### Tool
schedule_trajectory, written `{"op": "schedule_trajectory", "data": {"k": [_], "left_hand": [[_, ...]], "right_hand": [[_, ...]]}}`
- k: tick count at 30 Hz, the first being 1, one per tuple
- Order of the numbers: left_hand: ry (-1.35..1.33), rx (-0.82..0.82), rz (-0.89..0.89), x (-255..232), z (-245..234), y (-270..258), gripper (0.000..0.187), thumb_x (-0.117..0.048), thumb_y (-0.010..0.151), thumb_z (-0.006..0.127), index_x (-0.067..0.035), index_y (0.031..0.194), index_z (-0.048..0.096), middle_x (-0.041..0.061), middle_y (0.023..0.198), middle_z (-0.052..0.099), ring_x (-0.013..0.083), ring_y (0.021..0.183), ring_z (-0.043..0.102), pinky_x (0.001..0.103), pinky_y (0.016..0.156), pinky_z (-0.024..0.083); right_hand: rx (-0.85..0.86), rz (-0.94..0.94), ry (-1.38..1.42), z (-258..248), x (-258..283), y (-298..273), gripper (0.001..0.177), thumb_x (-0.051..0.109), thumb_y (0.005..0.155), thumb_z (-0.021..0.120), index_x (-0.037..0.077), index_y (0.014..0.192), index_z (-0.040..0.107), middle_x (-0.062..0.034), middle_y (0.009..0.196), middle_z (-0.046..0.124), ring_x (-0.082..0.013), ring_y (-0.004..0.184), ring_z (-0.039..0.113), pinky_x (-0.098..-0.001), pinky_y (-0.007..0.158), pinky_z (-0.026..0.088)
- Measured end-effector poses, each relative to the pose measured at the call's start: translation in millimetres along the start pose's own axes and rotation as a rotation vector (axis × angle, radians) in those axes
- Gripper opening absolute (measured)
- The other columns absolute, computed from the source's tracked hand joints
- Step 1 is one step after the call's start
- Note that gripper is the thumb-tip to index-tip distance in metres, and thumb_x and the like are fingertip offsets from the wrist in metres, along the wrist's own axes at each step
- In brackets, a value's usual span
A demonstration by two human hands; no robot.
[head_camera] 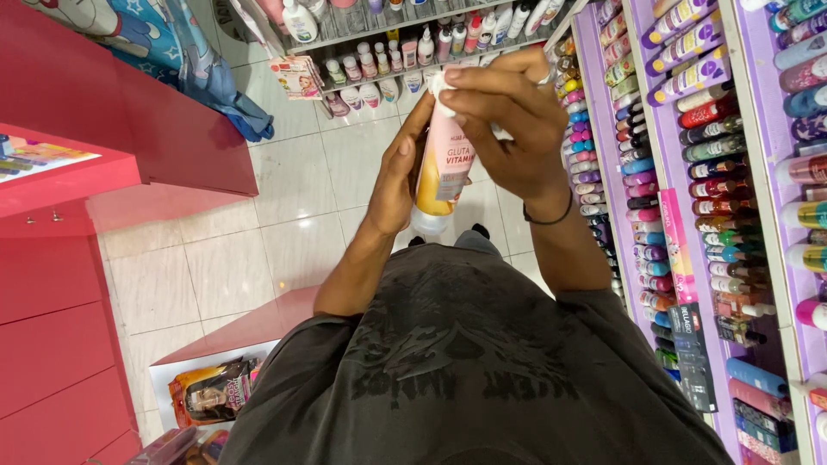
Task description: Examining a tube of skincare product in a beauty supply store.
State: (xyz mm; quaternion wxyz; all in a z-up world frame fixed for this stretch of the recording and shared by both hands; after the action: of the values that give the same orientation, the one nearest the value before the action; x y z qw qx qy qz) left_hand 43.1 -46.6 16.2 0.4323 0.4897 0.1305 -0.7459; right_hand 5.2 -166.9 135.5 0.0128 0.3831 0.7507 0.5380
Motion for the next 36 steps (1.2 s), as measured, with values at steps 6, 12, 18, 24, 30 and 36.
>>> {"op": "schedule_trajectory", "data": {"k": [6,12,18,24,30,36], "left_hand": [[0.132,0.019,0.17,-12,-8,5,0.066,-0.049,0.112,0.034,-0.007,0.163,0.027,0.012,0.17,0.032,0.0291,0.159,0.031,0.049,0.133,0.029],[0.161,-0.014,0.174,-14,-13,6,0.067,-0.053,0.112,0.033,-0.011,0.164,0.026,0.01,0.171,0.031,0.0289,0.16,0.031,0.052,0.135,0.027],[0.106,0.088,-0.007,-2,-1,4,0.073,-0.053,0.106,0.036,-0.009,0.162,0.021,0.02,0.137,0.061,0.0238,0.096,0.072,0.035,0.075,0.064],[0.194,-0.007,0.156,-11,-9,7,0.066,-0.049,0.111,0.04,-0.011,0.163,0.025,0.014,0.171,0.027,0.0322,0.16,0.031,0.054,0.134,0.03],[0.213,-0.135,0.191,-16,-24,9,0.061,-0.041,0.111,0.039,-0.007,0.161,0.03,0.016,0.168,0.032,0.0309,0.159,0.03,0.048,0.134,0.024],[0.228,-0.061,0.104,-3,-14,10,0.062,-0.022,0.103,0.044,-0.007,0.161,0.029,0.014,0.171,0.026,0.0314,0.163,0.022,0.05,0.134,0.02]], "right_hand": [[0.055,-0.006,-0.018,31,-16,-62,0.029,-0.004,0.089,0.076,0.016,0.11,0.075,0.0046,0.116,0.074,-0.0205,0.101,0.047,-0.0316,0.078,0.042],[0.264,-0.003,0.127,24,1,-47,0.021,0.002,0.092,0.078,0.012,0.11,0.075,0.0017,0.107,0.077,-0.0178,0.095,0.054,-0.0301,0.089,0.043],[0.057,-0.084,-0.058,3,-11,-13,0.008,0.004,0.096,0.073,0.004,0.101,0.079,-0.0046,0.113,0.072,-0.02,0.092,0.049,-0.0317,0.073,0.04],[-0.007,-0.042,-0.092,29,-14,-50,0.021,-0.001,0.093,0.075,0.011,0.11,0.075,0.0017,0.119,0.072,-0.0217,0.102,0.047,-0.0327,0.081,0.04],[0.217,0.027,0.148,30,21,-52,0.025,-0.007,0.081,0.086,0.005,0.101,0.079,-0.0051,0.115,0.075,-0.0222,0.1,0.056,-0.0331,0.088,0.047],[0.18,0.035,0.115,10,-10,-35,0.012,0.001,0.091,0.076,0.008,0.102,0.075,-0.0067,0.108,0.077,-0.0182,0.091,0.054,-0.0338,0.081,0.041]]}}
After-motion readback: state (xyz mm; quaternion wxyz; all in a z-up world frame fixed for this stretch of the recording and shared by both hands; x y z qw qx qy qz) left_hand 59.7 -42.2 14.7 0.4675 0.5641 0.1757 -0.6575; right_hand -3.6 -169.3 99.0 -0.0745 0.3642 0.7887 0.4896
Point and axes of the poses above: each hand's wrist, its own y-axis towards the middle knuckle, its own z-axis out of the palm, x = y × z, the point moved 7 cm from there along y, towards the middle knuckle
